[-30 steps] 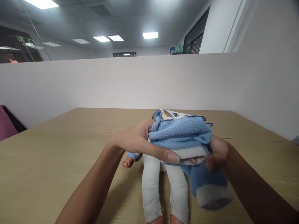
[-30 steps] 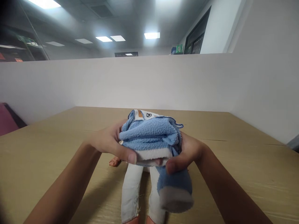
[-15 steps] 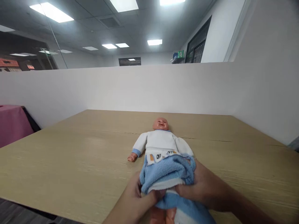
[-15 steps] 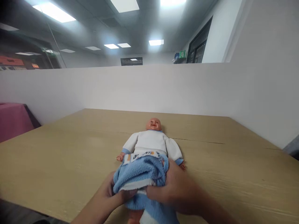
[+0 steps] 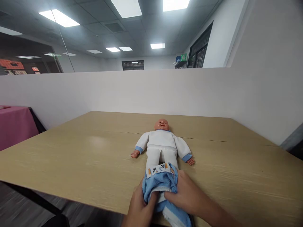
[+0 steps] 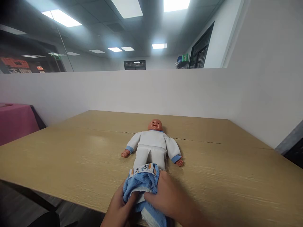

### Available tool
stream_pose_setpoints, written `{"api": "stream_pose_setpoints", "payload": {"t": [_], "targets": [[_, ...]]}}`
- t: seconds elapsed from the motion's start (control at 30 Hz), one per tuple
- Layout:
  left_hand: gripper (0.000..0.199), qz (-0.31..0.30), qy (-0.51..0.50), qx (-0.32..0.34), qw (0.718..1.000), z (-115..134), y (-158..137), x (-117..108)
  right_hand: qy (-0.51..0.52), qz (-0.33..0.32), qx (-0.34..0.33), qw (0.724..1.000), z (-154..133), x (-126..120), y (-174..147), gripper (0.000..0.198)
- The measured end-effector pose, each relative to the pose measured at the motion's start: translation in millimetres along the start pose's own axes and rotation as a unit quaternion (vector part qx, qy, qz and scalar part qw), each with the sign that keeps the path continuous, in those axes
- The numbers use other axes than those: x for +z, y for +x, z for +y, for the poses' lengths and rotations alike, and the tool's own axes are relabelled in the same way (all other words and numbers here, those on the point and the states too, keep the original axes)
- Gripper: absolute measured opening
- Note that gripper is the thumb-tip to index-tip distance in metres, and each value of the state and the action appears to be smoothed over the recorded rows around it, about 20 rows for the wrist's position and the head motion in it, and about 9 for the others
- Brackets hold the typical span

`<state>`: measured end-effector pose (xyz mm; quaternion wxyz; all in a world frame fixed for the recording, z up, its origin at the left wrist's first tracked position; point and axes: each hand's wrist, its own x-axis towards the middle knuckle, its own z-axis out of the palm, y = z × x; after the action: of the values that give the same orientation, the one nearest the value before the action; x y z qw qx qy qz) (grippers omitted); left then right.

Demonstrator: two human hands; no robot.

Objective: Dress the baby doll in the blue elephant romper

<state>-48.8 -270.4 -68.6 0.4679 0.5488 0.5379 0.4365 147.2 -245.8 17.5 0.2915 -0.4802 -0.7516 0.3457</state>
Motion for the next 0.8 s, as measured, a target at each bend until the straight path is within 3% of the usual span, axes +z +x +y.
{"api": "stream_pose_setpoints", "payload": {"t": [0.2,0.43,0.63,0.8], "targets": [[0.062,0.041,0.019,0.041,0.998,4,7,6,-0.008,0.032,0.007,0.999,8,7,7,0.032],[0.054,-0.024,0.066,0.078,0.995,23,38,-6,-0.043,0.023,0.008,0.999,25,1,31,0.029],[0.042,-0.049,0.109,0.108,0.987,36,50,-14,-0.077,-0.025,0.013,0.997,33,-13,52,0.007],[0.057,-0.107,0.122,0.083,0.983,29,35,-28,-0.049,-0.086,0.044,0.994,20,-25,39,0.023]]}}
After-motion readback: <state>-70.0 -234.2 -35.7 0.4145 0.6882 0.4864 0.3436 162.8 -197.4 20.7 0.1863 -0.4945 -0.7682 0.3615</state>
